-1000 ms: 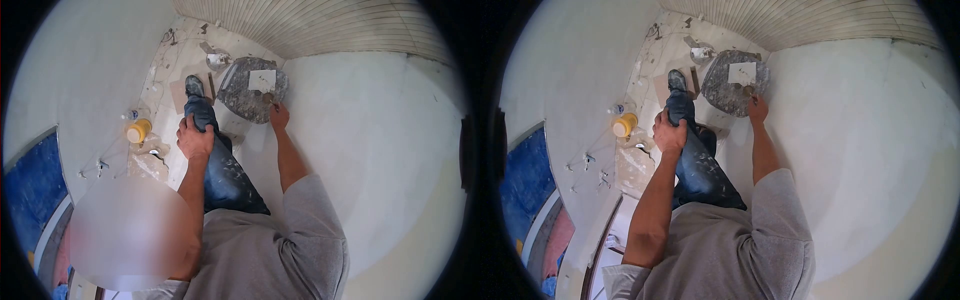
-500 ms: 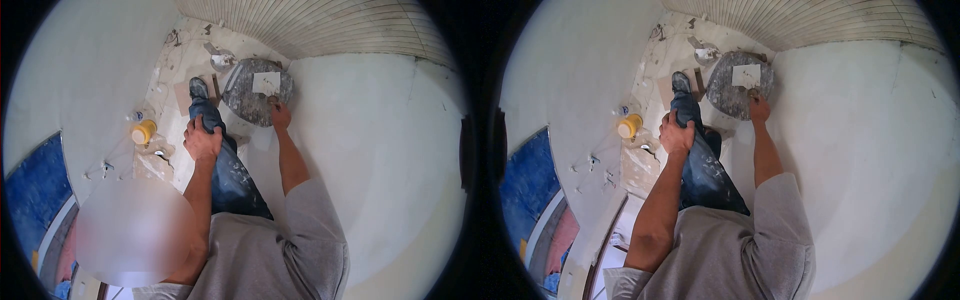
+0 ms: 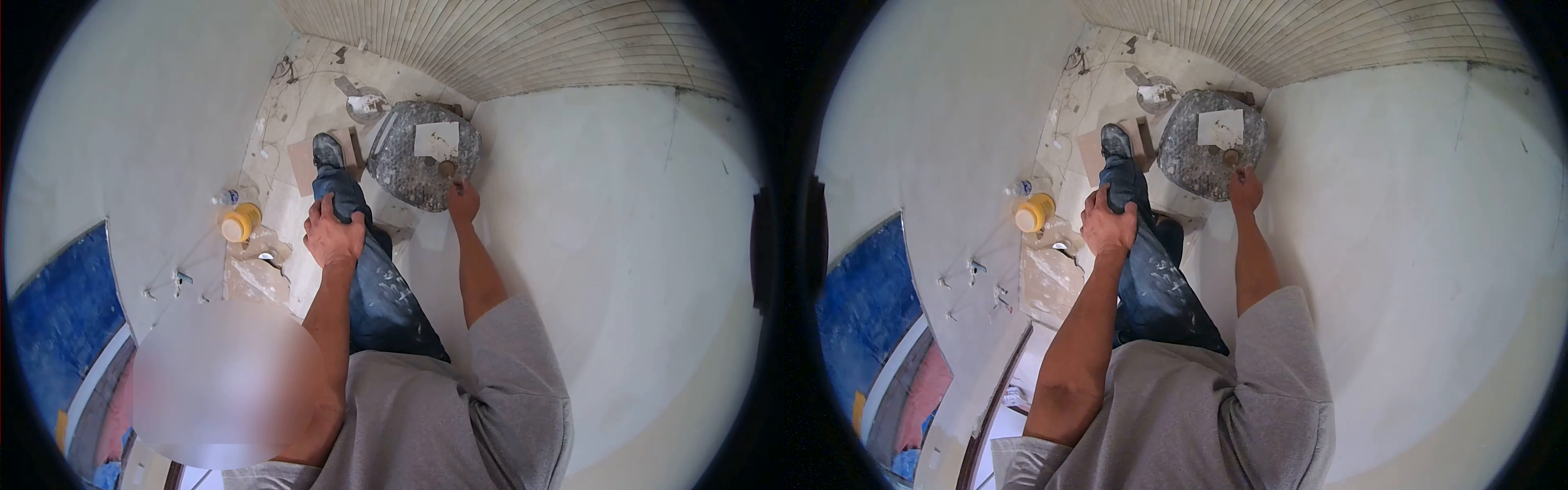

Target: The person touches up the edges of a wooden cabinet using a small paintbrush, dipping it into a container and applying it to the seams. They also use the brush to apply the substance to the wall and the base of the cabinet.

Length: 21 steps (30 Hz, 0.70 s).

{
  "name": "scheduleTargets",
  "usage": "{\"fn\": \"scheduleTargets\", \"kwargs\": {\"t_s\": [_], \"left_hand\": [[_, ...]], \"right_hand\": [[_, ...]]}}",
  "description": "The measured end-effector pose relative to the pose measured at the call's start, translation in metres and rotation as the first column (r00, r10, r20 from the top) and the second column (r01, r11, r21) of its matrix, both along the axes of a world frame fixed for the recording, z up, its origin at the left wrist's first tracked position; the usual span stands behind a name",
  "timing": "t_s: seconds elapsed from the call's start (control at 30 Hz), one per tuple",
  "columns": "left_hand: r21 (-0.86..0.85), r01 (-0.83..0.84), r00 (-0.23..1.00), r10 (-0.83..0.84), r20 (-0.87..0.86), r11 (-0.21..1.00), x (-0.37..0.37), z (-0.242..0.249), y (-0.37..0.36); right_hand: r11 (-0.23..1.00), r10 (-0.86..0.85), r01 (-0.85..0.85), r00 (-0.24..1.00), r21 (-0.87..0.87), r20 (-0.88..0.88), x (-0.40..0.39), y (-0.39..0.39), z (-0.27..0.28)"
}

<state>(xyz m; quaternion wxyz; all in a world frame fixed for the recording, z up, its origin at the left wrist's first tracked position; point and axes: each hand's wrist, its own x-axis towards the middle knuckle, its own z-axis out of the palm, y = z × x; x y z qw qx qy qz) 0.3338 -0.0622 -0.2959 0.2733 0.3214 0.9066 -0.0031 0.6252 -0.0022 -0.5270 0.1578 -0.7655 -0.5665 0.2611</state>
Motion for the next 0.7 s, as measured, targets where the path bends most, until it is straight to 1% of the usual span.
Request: {"fn": "scheduleTargets", "kwargs": {"t_s": [0.1, 0.2, 0.4, 0.5, 0.6, 0.7], "left_hand": [[0.013, -0.005, 1.000, 0.005, 0.012, 1.000, 0.000, 0.001, -0.001], [0.022, -0.021, 0.999, 0.020, 0.032, 1.000, 0.000, 0.002, 0.000], [0.048, -0.006, 1.000, 0.006, -0.008, 0.999, -0.001, -0.004, -0.004], [0.035, -0.007, 1.000, 0.007, 0.016, 0.999, -0.001, -0.003, -0.003], [0.039, -0.010, 1.000, 0.009, 0.019, 0.999, -0.001, -0.002, -0.002], [0.015, -0.009, 1.000, 0.009, 0.023, 1.000, 0.000, 0.002, 0.002]], "right_hand": [[1.000, -0.004, 0.003, 0.999, -0.023, -0.053, 0.002, -0.006, -0.002], [0.999, 0.040, -0.040, 0.999, -0.008, 0.002, 0.003, -0.014, 0.006], [0.999, 0.002, -0.002, 1.000, -0.044, 0.003, 0.004, -0.018, 0.008], [1.000, -0.021, 0.022, 1.000, 0.016, -0.018, 0.005, -0.016, 0.002], [0.991, -0.134, 0.135, 0.987, 0.003, -0.087, 0.002, -0.012, -0.003], [0.984, -0.175, 0.175, 0.984, 0.014, 0.012, -0.002, -0.012, 0.005]]}}
